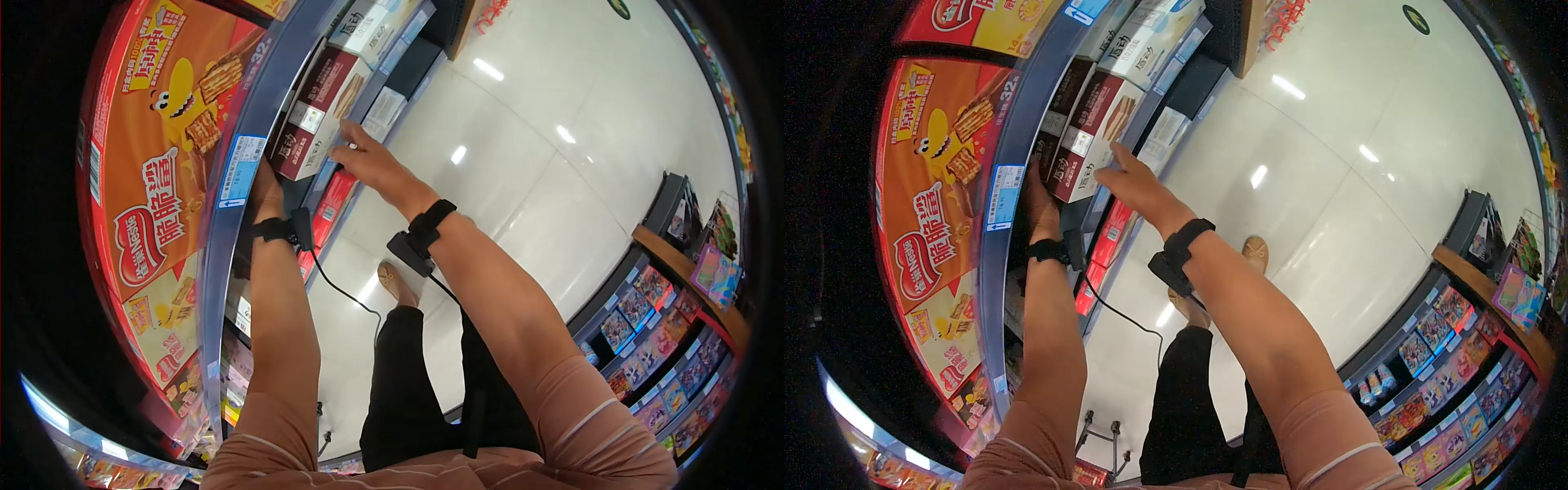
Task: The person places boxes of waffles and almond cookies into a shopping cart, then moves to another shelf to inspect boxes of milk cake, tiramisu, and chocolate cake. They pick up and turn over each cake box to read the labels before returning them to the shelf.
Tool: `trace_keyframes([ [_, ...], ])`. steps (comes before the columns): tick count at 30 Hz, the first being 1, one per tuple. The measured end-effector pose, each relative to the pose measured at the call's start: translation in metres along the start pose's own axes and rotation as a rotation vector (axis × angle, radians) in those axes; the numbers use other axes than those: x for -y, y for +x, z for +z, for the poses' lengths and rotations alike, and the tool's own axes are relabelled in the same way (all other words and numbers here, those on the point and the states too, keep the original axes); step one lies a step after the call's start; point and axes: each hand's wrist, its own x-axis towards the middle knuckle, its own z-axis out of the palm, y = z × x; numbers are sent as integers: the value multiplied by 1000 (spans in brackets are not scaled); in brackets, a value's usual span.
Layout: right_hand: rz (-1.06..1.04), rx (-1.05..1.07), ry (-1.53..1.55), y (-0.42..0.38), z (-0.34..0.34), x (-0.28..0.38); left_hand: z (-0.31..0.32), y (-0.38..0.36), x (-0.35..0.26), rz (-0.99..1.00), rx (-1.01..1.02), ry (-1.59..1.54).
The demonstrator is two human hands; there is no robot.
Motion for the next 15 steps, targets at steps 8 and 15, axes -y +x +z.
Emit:
trace_keyframes([
  [8,-139,-42,18,17,36,10,-22,-1,24,94,-74,385],
  [15,-118,114,-277,15,66,13,-61,-82,18,11,-75,-110],
])
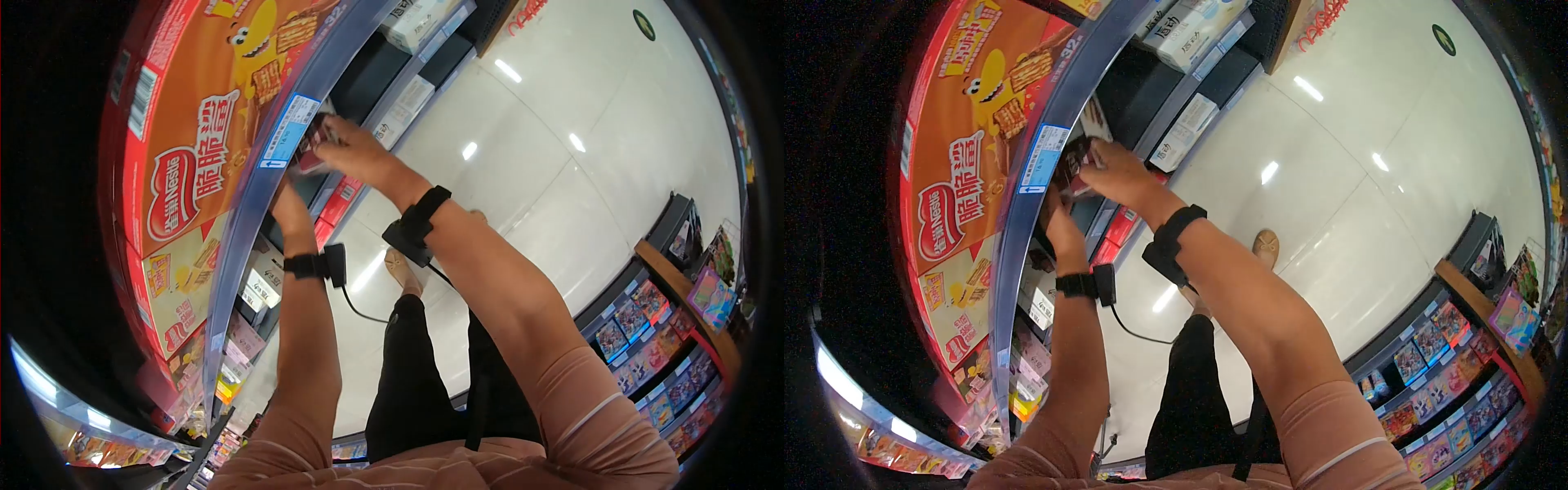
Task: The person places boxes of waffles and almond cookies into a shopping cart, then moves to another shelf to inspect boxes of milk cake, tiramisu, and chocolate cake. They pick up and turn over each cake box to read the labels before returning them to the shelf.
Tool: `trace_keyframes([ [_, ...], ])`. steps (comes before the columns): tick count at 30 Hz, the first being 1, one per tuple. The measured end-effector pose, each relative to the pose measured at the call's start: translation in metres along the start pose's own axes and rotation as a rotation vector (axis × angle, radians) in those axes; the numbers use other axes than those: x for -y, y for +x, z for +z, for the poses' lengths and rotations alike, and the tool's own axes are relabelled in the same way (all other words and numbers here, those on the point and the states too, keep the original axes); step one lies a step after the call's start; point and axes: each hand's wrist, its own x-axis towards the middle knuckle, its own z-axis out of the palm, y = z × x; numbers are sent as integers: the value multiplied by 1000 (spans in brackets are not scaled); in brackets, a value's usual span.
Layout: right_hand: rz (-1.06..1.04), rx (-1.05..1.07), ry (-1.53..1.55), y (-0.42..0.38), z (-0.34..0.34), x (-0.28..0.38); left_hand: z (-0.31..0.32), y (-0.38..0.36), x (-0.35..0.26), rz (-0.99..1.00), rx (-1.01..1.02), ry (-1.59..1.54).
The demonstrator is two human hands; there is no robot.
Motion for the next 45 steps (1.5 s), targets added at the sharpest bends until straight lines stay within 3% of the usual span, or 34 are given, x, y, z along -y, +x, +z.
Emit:
trace_keyframes([
  [2,4,-13,-67,-13,22,-14,-8,-45,-42,-136,-100,-85],
  [6,26,150,-149,-32,64,-30,-49,-91,-20,-180,-246,-75],
  [9,29,219,-33,-41,113,-70,-77,-124,-20,-255,-258,-7],
  [12,100,377,-26,-65,100,-23,-109,-145,9,-255,-242,128],
  [16,191,312,-67,-78,78,-27,-111,-159,4,-182,-271,191],
  [17,106,100,-39,-84,76,-47,-108,-161,-4,-153,-229,192],
  [18,131,85,-11,-86,62,-56,-103,-163,-16,-124,-186,194],
  [19,156,70,18,-87,41,-62,-88,-169,-51,-43,-116,317],
  [22,184,19,210,-90,-23,-79,-32,-152,-62,-10,-56,200],
  [23,204,-27,199,-96,-45,-78,-11,-140,-66,-8,-18,290],
  [25,233,-131,171,-103,-96,-34,47,-105,-63,-32,2,167],
  [29,187,-289,123,-89,-159,-22,152,-34,-91,69,110,126],
  [32,155,-313,99,-75,-192,-14,205,40,-69,139,144,100],
  [34,118,-323,146,-62,-204,-10,227,67,-72,193,118,88],
  [37,78,-331,222,-40,-209,1,245,105,-74,5,129,-105],
  [45,-10,-376,243,19,-202,18,268,128,-98,200,303,-39],
])
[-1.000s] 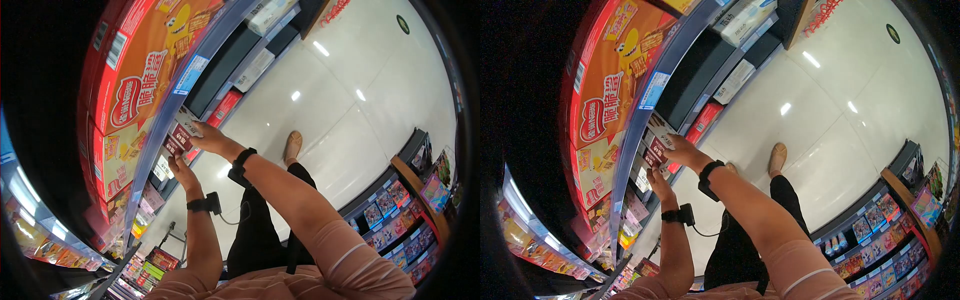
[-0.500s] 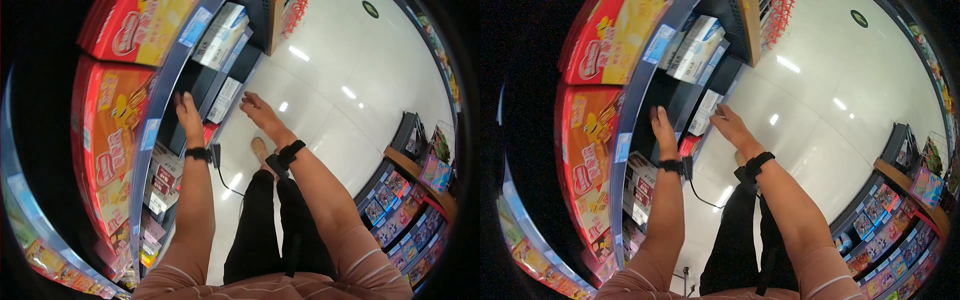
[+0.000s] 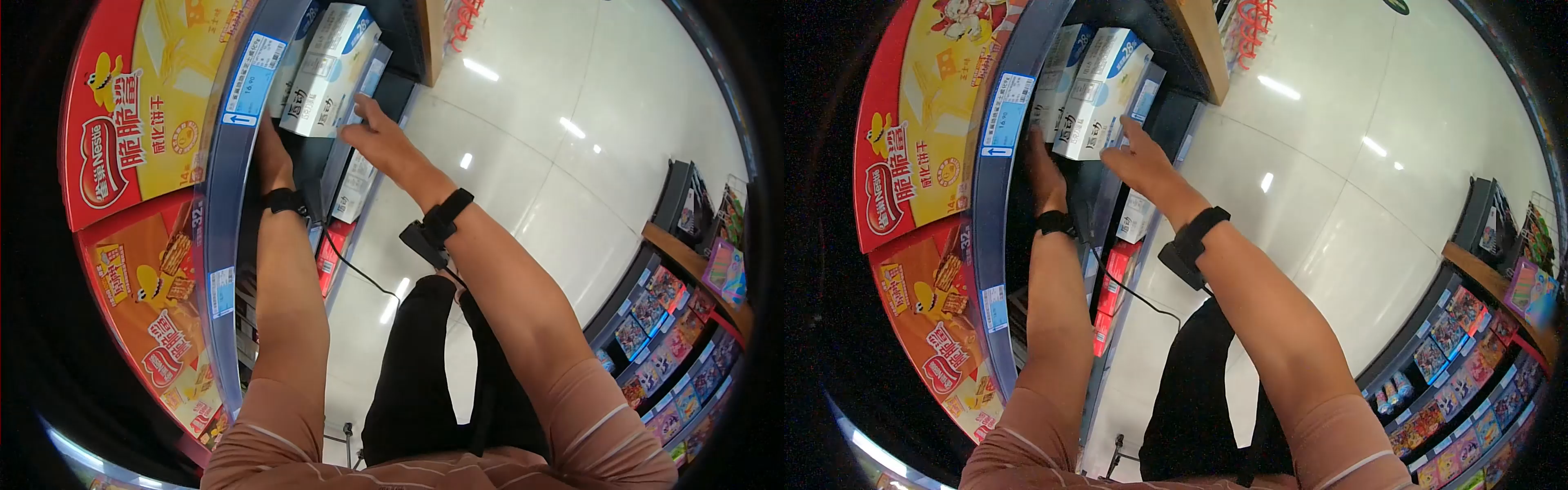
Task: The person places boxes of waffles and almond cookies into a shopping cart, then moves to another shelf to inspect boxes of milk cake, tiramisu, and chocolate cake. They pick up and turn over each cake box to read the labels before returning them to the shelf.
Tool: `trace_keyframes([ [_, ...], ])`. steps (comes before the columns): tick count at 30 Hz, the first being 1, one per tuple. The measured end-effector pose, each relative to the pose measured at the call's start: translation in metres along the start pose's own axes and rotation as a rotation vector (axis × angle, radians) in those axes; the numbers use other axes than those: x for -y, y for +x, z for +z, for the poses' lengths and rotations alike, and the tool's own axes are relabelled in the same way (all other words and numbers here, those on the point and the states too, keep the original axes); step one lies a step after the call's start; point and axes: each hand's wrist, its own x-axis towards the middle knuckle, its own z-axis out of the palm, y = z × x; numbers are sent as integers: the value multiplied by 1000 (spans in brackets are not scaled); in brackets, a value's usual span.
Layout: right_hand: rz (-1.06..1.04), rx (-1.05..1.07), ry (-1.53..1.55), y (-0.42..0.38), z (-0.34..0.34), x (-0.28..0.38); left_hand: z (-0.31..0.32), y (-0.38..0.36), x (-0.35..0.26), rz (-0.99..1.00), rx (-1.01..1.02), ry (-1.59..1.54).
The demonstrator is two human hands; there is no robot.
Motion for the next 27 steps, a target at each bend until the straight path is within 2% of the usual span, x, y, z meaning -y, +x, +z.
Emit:
trace_keyframes([
  [2,-53,-14,-43,16,4,-3,4,-9,-13,-11,24,70],
  [6,3,19,-58,28,18,0,-5,-8,-4,-10,17,94],
  [8,-10,31,-108,35,22,-5,-8,-10,0,-13,-7,96],
  [11,-75,75,-23,33,28,-4,-15,-15,6,-34,-63,89],
  [13,-36,141,-56,29,26,9,-23,-21,15,-83,-94,54],
  [15,-35,158,-125,28,31,13,-32,-39,13,-133,-114,-26],
  [17,-68,121,-235,32,45,-1,-31,-75,-20,-203,-153,-137],
  [20,-80,205,-508,10,61,14,-41,-127,-51,-321,-261,-246],
  [27,-25,422,-408,-53,98,-17,-80,-224,-51,-535,-492,-91],
])
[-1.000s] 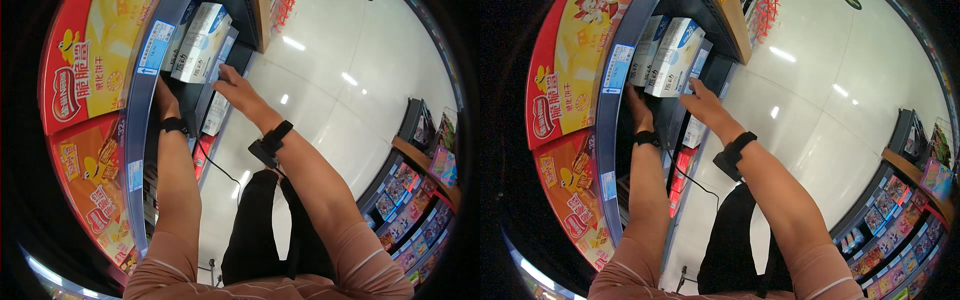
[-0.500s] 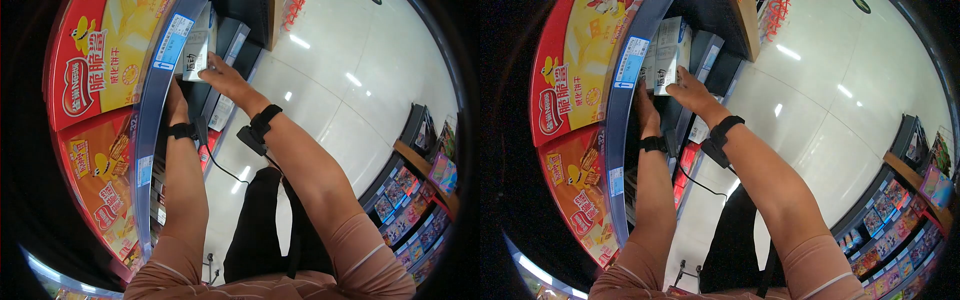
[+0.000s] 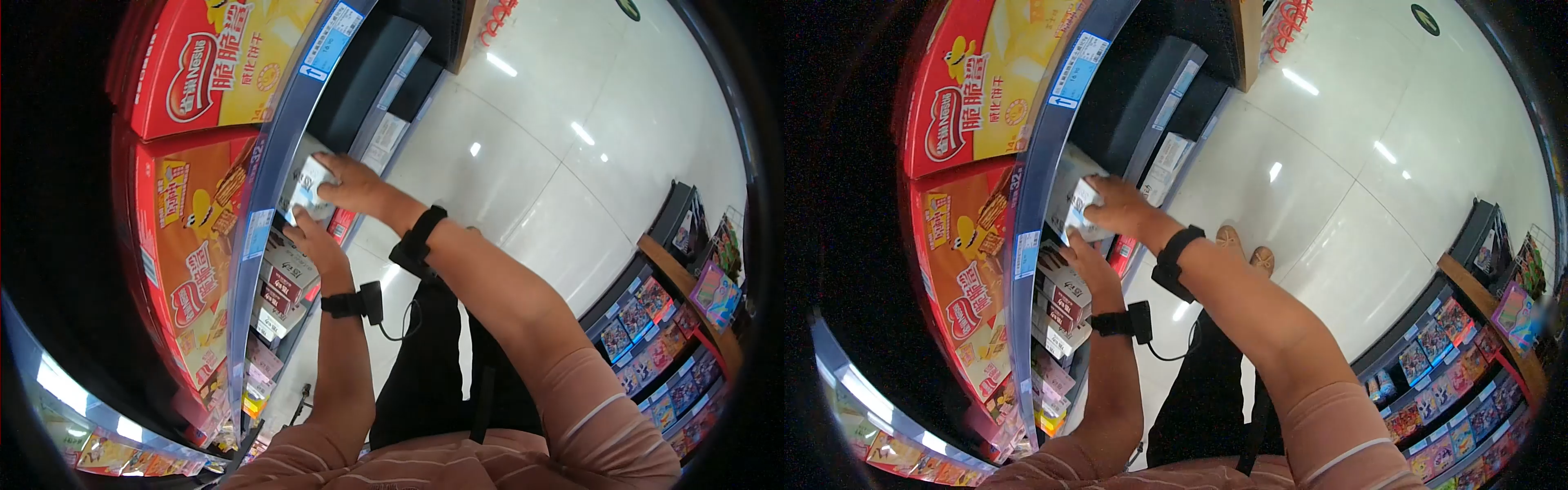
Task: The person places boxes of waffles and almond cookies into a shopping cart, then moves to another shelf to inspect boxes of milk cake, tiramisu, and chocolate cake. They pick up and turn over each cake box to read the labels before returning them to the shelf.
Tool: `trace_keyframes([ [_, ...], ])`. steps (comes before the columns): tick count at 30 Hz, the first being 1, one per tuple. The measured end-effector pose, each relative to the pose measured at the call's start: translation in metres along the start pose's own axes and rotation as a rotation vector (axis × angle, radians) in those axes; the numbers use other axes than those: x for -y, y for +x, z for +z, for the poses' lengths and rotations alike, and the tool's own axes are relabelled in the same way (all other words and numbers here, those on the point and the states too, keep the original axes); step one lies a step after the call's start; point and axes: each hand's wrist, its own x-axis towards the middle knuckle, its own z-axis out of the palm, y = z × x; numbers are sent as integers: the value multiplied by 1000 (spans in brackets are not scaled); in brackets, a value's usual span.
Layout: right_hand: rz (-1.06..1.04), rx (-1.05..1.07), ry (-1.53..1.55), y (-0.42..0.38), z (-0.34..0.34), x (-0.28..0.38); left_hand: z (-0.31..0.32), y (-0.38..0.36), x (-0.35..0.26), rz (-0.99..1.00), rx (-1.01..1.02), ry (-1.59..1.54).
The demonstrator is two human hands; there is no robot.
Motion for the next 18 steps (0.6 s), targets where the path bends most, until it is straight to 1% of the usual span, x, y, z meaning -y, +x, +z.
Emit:
trace_keyframes([
  [1,3,9,-13,-2,13,-8,-10,-4,6,-10,-36,26],
  [3,8,28,-41,-6,36,-23,-33,-3,27,-9,-25,144],
  [5,25,-4,-137,-11,47,-31,-46,-7,30,29,31,302],
  [6,38,-21,-187,-18,48,-26,-50,-11,29,38,22,339],
  [9,143,-99,-165,-48,36,-11,-61,-30,23,36,25,450],
  [12,149,-76,-61,-96,-4,5,-94,-39,54,239,223,563],
  [13,184,-45,-37,-112,-17,0,-112,-42,75,361,323,702],
  [14,219,-7,-10,-130,-29,-13,-116,-72,48,240,421,647],
  [15,262,5,-6,-151,-43,-17,-129,-82,52,112,516,792],
  [16,307,16,-3,-175,-62,-27,-142,-97,68,6,469,737],
  [17,393,36,28,-200,-81,-39,-161,-119,77,-36,483,579],
  [18,480,55,56,-225,-99,-52,-173,-136,67,-225,568,661],
])
